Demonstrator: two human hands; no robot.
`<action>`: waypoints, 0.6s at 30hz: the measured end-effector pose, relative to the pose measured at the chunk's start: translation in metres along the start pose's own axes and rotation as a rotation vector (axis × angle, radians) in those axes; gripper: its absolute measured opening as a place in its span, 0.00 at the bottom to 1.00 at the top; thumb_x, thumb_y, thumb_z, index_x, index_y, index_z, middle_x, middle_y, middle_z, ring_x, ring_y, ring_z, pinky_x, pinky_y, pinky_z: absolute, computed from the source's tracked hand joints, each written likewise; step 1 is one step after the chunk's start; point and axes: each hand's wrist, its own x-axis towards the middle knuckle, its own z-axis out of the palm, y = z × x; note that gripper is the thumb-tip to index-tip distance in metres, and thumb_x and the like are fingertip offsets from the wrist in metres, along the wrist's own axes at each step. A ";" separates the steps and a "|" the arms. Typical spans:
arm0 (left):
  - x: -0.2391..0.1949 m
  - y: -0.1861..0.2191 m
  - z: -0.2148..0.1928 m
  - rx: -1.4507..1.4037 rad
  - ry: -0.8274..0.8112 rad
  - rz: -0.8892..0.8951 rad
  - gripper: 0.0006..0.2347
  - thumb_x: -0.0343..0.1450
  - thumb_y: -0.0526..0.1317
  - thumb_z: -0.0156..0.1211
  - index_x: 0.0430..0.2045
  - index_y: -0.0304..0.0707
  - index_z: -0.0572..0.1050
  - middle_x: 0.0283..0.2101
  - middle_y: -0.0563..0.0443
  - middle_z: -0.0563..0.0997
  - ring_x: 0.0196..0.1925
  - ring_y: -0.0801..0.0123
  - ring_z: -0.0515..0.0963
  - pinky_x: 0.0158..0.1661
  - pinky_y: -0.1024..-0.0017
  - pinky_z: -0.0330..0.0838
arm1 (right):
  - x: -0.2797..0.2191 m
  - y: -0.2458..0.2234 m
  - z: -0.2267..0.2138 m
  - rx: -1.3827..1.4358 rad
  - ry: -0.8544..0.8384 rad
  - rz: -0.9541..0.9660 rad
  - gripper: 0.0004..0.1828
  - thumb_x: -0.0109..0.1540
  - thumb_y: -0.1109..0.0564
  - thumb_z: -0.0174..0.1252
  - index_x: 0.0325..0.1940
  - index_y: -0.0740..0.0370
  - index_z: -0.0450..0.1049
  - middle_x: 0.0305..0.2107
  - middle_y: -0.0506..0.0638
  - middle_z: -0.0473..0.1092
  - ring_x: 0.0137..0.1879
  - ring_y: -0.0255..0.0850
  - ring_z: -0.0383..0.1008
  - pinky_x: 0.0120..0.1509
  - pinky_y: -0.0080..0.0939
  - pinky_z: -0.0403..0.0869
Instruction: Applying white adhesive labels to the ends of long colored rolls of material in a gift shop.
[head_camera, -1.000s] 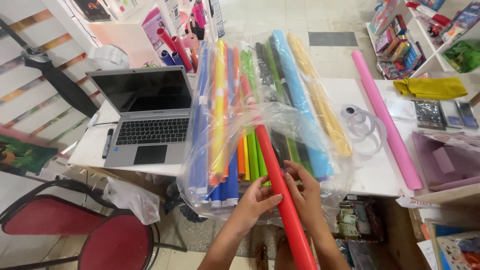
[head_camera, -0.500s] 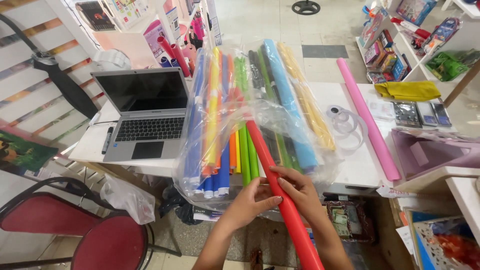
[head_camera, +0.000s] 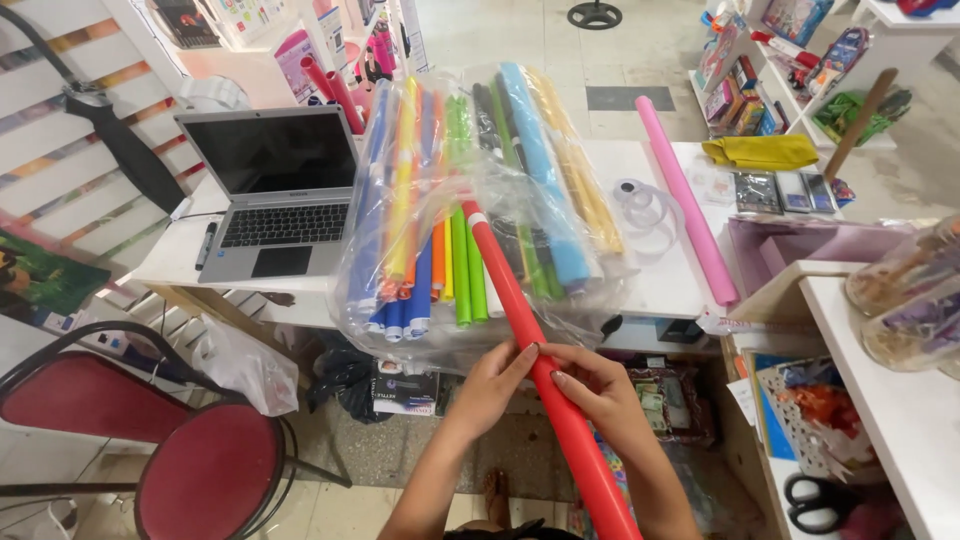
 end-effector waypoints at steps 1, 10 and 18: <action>-0.006 0.000 0.006 0.002 -0.005 0.001 0.23 0.71 0.59 0.48 0.46 0.43 0.78 0.47 0.55 0.83 0.50 0.74 0.81 0.52 0.74 0.71 | -0.009 -0.002 -0.001 0.000 0.005 -0.001 0.19 0.62 0.58 0.59 0.57 0.61 0.81 0.36 0.49 0.79 0.36 0.34 0.75 0.38 0.32 0.73; -0.068 -0.017 0.048 -0.244 -0.084 0.086 0.19 0.73 0.52 0.53 0.47 0.37 0.77 0.46 0.52 0.83 0.47 0.72 0.81 0.49 0.74 0.75 | -0.090 -0.016 -0.007 -0.006 0.017 -0.004 0.21 0.63 0.58 0.58 0.60 0.59 0.80 0.32 0.48 0.76 0.32 0.34 0.72 0.35 0.32 0.72; -0.115 -0.015 0.077 -0.208 -0.059 0.070 0.20 0.72 0.53 0.54 0.49 0.38 0.78 0.48 0.53 0.83 0.50 0.72 0.81 0.50 0.74 0.73 | -0.144 -0.030 -0.011 -0.111 0.030 -0.037 0.22 0.63 0.54 0.56 0.61 0.54 0.80 0.40 0.49 0.76 0.41 0.36 0.76 0.43 0.34 0.74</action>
